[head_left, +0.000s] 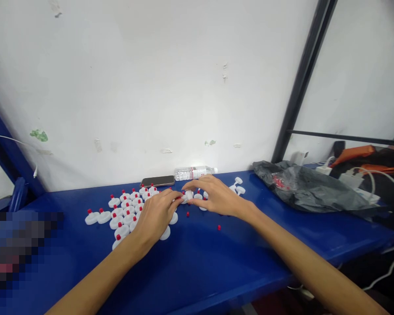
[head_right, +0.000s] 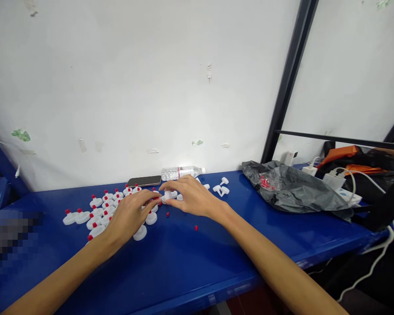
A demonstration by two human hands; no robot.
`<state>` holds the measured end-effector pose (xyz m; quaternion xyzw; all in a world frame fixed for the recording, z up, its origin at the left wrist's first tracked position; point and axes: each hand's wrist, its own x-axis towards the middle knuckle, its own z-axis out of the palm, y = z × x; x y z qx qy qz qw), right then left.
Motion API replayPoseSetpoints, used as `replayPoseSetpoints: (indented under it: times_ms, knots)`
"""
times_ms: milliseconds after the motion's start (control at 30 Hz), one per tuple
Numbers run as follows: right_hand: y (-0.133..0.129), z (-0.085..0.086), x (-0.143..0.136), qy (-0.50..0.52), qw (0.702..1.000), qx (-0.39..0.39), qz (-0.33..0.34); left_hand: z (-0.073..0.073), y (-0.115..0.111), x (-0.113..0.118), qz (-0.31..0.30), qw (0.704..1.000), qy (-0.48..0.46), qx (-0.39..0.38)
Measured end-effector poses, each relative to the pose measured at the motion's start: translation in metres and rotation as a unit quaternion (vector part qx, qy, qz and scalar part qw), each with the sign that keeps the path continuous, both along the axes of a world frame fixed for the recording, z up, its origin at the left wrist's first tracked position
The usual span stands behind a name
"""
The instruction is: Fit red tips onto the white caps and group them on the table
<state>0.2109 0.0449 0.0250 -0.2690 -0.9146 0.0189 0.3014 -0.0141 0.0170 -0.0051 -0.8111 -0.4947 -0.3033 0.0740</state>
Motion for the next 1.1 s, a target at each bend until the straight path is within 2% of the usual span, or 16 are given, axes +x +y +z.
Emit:
replayPoseSetpoints:
  times_ms: [200, 400, 533, 667, 733, 833, 967, 1100]
  knots:
    - [-0.003, 0.006, -0.001, 0.058, 0.995, -0.08, 0.034, -0.001, 0.001, -0.001, -0.022, 0.999, -0.032, 0.026]
    - [-0.007, 0.009, -0.002, 0.116, 0.985, -0.122, 0.039, 0.004, -0.004, 0.002, 0.019, 0.999, -0.013, 0.028]
    - [-0.006, 0.008, -0.004, 0.15, 0.971, -0.176, 0.064, 0.004, -0.002, -0.001, -0.023, 0.998, -0.002, 0.051]
    - [-0.001, 0.003, -0.005, 0.193, 0.937, -0.271, 0.104, 0.001, -0.001, -0.006, -0.089, 0.99, 0.012, 0.113]
    - [0.002, 0.001, -0.005, 0.205, 0.917, -0.323, 0.112, 0.0, -0.003, -0.006, -0.103, 0.986, 0.017, 0.133]
    - [0.004, -0.002, -0.005, 0.219, 0.896, -0.369, 0.113, 0.001, -0.008, -0.004, -0.084, 0.979, 0.041, 0.18]
    - [0.002, -0.002, -0.006, 0.234, 0.888, -0.379, 0.11, 0.003, -0.013, -0.001, -0.052, 0.962, 0.082, 0.254]
    - [-0.001, 0.0, -0.008, 0.238, 0.884, -0.386, 0.116, 0.003, -0.014, -0.003, -0.054, 0.96, 0.09, 0.261]
